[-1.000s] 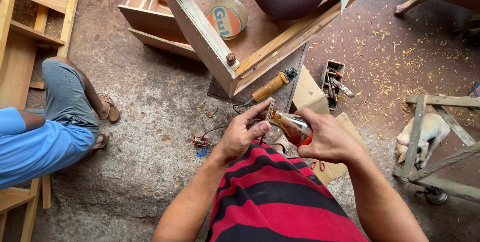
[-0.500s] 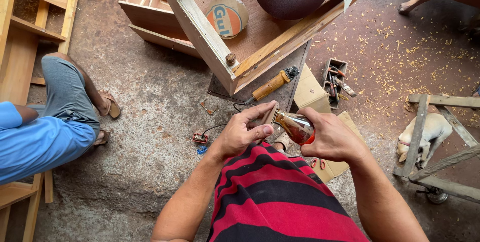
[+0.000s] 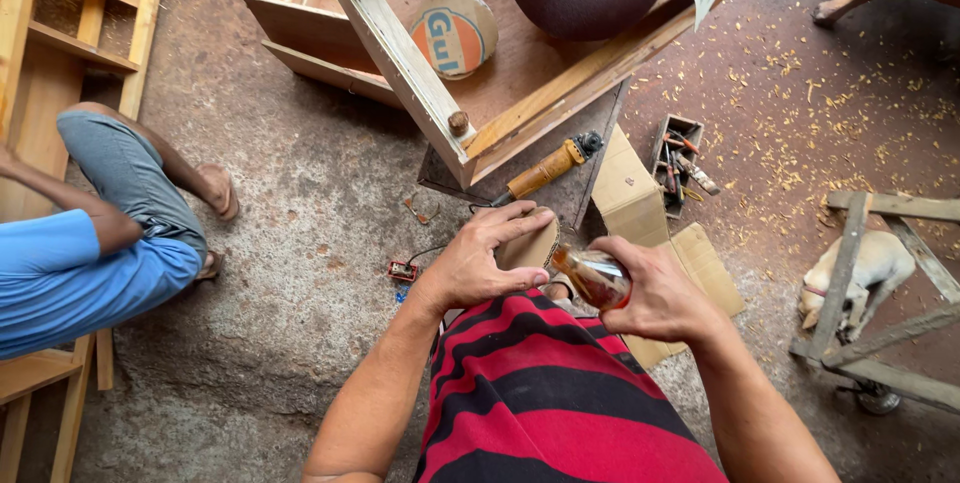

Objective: The person applies glue from a bottle to circular wooden bases and then presses sandpaper discs onto the glued surfaces by hand.

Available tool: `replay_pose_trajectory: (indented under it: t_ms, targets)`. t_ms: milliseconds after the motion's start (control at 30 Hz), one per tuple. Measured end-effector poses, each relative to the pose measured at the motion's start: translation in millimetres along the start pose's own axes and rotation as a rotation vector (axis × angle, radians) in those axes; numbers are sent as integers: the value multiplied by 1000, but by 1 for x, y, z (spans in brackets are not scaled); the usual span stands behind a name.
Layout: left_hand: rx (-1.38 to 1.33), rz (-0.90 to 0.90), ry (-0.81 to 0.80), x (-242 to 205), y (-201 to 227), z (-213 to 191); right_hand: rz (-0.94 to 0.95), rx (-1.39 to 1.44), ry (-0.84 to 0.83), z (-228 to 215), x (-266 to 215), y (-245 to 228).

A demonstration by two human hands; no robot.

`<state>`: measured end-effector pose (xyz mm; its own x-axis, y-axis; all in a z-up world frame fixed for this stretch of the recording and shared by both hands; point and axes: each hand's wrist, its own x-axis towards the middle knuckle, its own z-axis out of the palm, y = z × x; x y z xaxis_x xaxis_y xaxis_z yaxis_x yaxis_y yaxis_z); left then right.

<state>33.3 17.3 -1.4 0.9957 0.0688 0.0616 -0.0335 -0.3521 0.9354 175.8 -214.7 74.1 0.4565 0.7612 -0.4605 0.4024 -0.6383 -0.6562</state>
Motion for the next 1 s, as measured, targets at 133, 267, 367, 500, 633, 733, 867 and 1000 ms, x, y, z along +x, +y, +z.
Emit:
replay_pose_trajectory:
  t_ms: [133, 267, 367, 500, 633, 733, 867, 1000]
  targets:
    - [-991, -430, -50, -4, -25, 20, -117, 131, 84, 7, -11, 34]
    - [-1672, -322, 123, -16, -42, 41, -189, 624, 107, 13, -23, 73]
    - [-1796, -300, 224, -24, -49, 50, -141, 813, 159, 17, -21, 104]
    - [-1830, -325, 277, -33, -49, 57, -26, 772, 263, 28, 1, 149]
    - [-1799, -258, 289, -41, -48, 54, 102, 784, 330, 56, 49, 184]
    - [-1811, -290, 322, -48, -43, 59, 176, 670, 320, 74, 77, 212]
    - [-1815, -448, 347, -51, -32, 70, 197, 537, 379, 96, 117, 249]
    - [-1784, -482, 143, -50, -20, 90, 262, 490, 438, 126, 144, 289]
